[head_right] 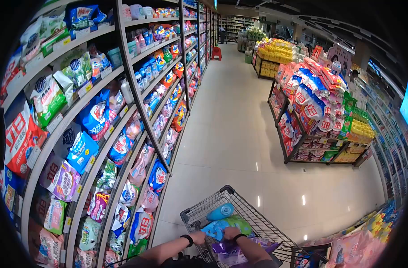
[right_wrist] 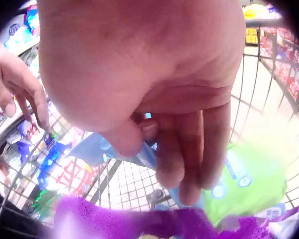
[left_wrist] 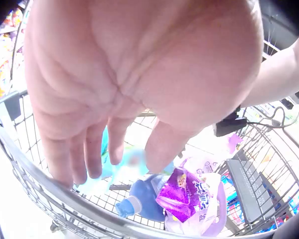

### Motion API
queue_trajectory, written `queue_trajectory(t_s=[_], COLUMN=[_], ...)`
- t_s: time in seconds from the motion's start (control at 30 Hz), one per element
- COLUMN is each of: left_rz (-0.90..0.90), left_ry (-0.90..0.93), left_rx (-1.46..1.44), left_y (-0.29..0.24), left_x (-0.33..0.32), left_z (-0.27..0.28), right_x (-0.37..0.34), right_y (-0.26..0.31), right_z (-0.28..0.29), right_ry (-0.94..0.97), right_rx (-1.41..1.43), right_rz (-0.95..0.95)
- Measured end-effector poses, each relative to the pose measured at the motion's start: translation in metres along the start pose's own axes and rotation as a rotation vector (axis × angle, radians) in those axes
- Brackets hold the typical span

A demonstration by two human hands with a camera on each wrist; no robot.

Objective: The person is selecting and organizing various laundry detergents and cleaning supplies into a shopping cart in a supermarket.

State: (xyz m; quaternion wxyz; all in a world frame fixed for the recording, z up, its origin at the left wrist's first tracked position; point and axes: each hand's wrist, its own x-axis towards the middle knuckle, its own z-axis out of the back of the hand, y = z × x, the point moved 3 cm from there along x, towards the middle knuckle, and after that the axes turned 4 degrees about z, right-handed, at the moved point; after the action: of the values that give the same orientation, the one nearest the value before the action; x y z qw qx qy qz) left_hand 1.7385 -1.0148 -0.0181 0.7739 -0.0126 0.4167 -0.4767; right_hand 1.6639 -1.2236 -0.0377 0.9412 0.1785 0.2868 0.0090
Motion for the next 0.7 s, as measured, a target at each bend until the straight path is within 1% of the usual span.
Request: queue_trajectory(t_s=[0.03,0.07,0.1,0.13,0.17,0.2,0.23,0.27,0.3,0.33,0.37,0.4,0.43,0.47,0.5,0.57,0.6,0.63,0.7], left_rz=[0.178,0.232,0.287,0.279,0.278,0.277,0.277,0.199,0.121,0.044,0.045,-0.109,-0.262,-0.115,-0.106,-0.124,-0.175,-0.16,-0.222], left_ry=[-0.128,-0.155,-0.182,-0.18,-0.221,-0.261,-0.261,-0.327,-0.392,-0.537,-0.538,-0.479,-0.418,-0.471,-0.475,-0.671,-0.749,-0.751,-0.924], left_rx=[-0.096,-0.128,-0.161,-0.168,-0.195,-0.223,-0.224,-0.233,-0.241,-0.238,-0.239,-0.158,-0.076,-0.186,-0.19,-0.269,-0.272,-0.277,-0.364], left_y=[0.0,0.009,0.015,0.007,-0.002,-0.007,-0.005,-0.007,-0.011,-0.017,-0.014,-0.015,-0.018,-0.038,-0.031,-0.017,-0.018,-0.018,-0.021], left_x=[-0.016,-0.017,-0.015,-0.024,-0.046,-0.06,-0.058,-0.054,-0.052,-0.059,-0.066,-0.072,-0.08,-0.122,-0.13,-0.149,-0.162,-0.17,-0.192], left_z=[0.018,0.018,0.018,0.026,0.048,0.06,0.057,0.059,0.06,0.068,0.075,0.084,0.097,0.126,0.128,0.133,0.139,0.141,0.149], right_x=[-0.011,-0.012,-0.025,-0.048,-0.064,-0.075,-0.085,-0.094,-0.105,-0.119,-0.129,-0.134,-0.143,-0.155,-0.165,-0.178,-0.183,-0.188,-0.198], right_y=[-0.006,-0.015,-0.018,-0.014,-0.005,-0.006,-0.008,-0.007,0.007,0.027,0.043,0.051,0.064,0.079,0.095,0.118,0.13,0.141,0.162], right_z=[0.008,0.012,0.024,0.054,0.075,0.078,0.082,0.084,0.09,0.099,0.105,0.11,0.12,0.138,0.154,0.173,0.181,0.19,0.214], right_ry=[-0.078,-0.155,-0.149,-0.206,-0.268,-0.266,-0.292,-0.318,-0.316,-0.341,-0.366,-0.419,-0.419,-0.443,-0.46,-0.46,-0.46,-0.448,-0.537], right_rx=[0.062,0.098,0.094,0.135,0.18,0.179,0.2,0.221,0.22,0.229,0.238,0.281,0.278,0.294,0.313,0.338,0.366,0.368,0.354], right_rz=[0.001,0.063,0.056,0.066,0.084,0.084,0.094,0.104,0.105,0.123,0.142,0.184,0.183,0.174,0.175,0.208,0.235,0.247,0.335])
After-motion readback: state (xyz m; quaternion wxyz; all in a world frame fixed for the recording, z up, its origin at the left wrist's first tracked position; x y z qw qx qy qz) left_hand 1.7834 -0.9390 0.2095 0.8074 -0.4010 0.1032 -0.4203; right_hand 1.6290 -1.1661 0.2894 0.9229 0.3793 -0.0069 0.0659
